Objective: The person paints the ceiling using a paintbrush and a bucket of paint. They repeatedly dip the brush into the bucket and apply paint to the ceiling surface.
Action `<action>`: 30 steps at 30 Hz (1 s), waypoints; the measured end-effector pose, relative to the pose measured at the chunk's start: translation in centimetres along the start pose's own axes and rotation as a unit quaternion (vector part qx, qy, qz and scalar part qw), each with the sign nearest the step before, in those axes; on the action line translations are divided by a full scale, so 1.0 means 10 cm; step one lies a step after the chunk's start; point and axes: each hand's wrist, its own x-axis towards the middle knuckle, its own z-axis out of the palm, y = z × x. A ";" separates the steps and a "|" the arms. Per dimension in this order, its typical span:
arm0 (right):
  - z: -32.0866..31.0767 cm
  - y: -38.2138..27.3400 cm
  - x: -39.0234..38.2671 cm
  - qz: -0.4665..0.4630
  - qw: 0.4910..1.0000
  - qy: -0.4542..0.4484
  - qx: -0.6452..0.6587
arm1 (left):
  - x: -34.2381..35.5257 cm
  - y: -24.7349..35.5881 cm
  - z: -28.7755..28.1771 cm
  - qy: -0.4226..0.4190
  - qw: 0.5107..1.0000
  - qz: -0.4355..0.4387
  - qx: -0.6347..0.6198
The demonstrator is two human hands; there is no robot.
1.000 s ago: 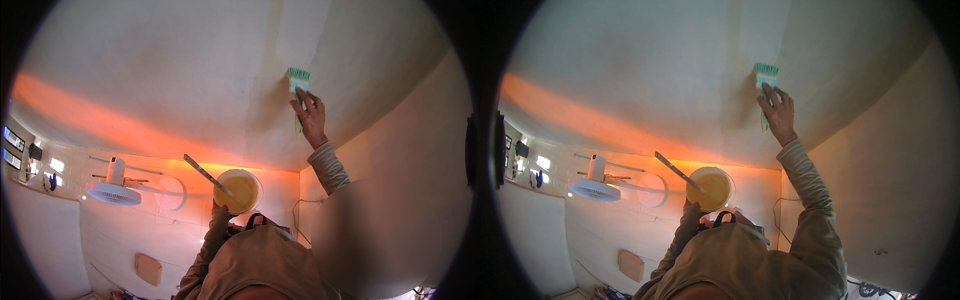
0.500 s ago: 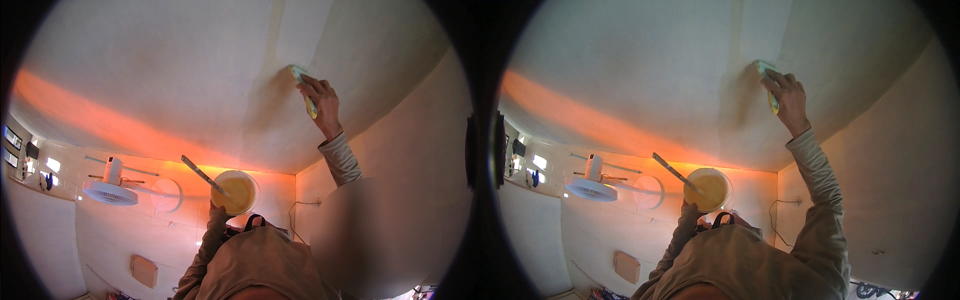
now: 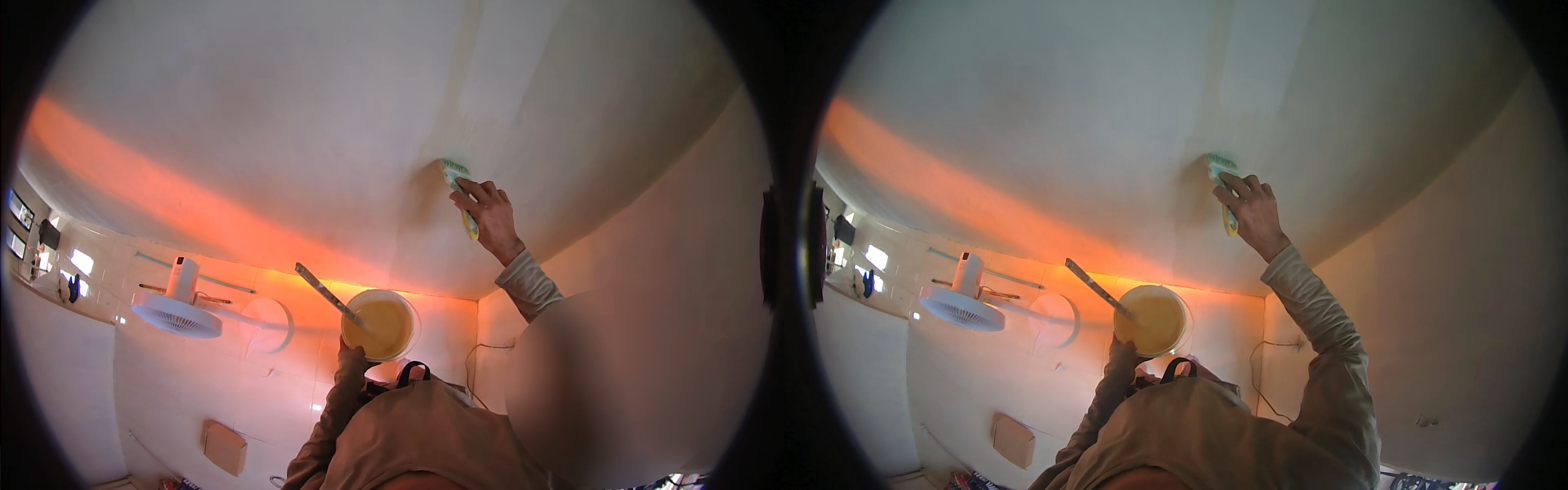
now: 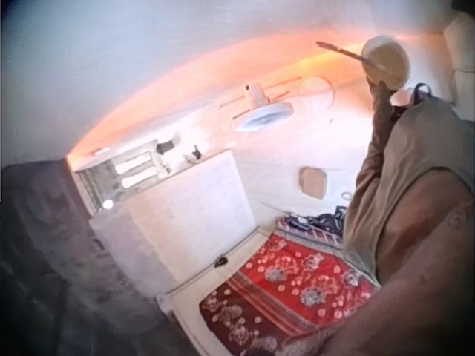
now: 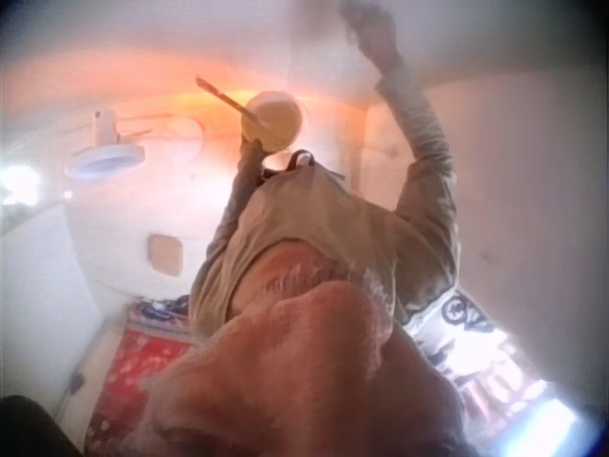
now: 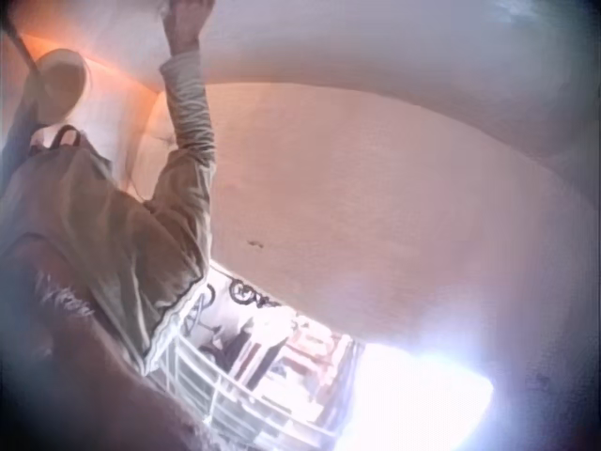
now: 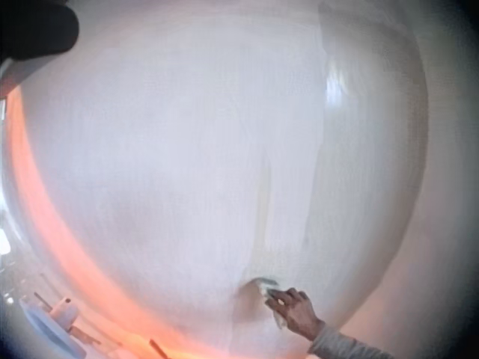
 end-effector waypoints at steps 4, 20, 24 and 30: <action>-0.48 -0.01 0.64 0.000 0.996 0.066 0.053 | 0.35 -0.25 -0.28 -0.005 0.999 -0.009 -0.032; -2.01 0.43 2.13 0.056 0.964 0.208 0.153 | 0.67 -0.56 -0.49 -0.016 1.000 0.007 -0.013; -2.23 0.48 2.25 0.041 0.963 0.254 0.083 | 0.58 -0.47 -0.39 -0.016 1.000 -0.015 0.002; -1.70 0.41 1.96 -0.127 0.933 0.207 -0.266 | 0.29 -0.24 -0.24 0.010 1.000 -0.017 0.015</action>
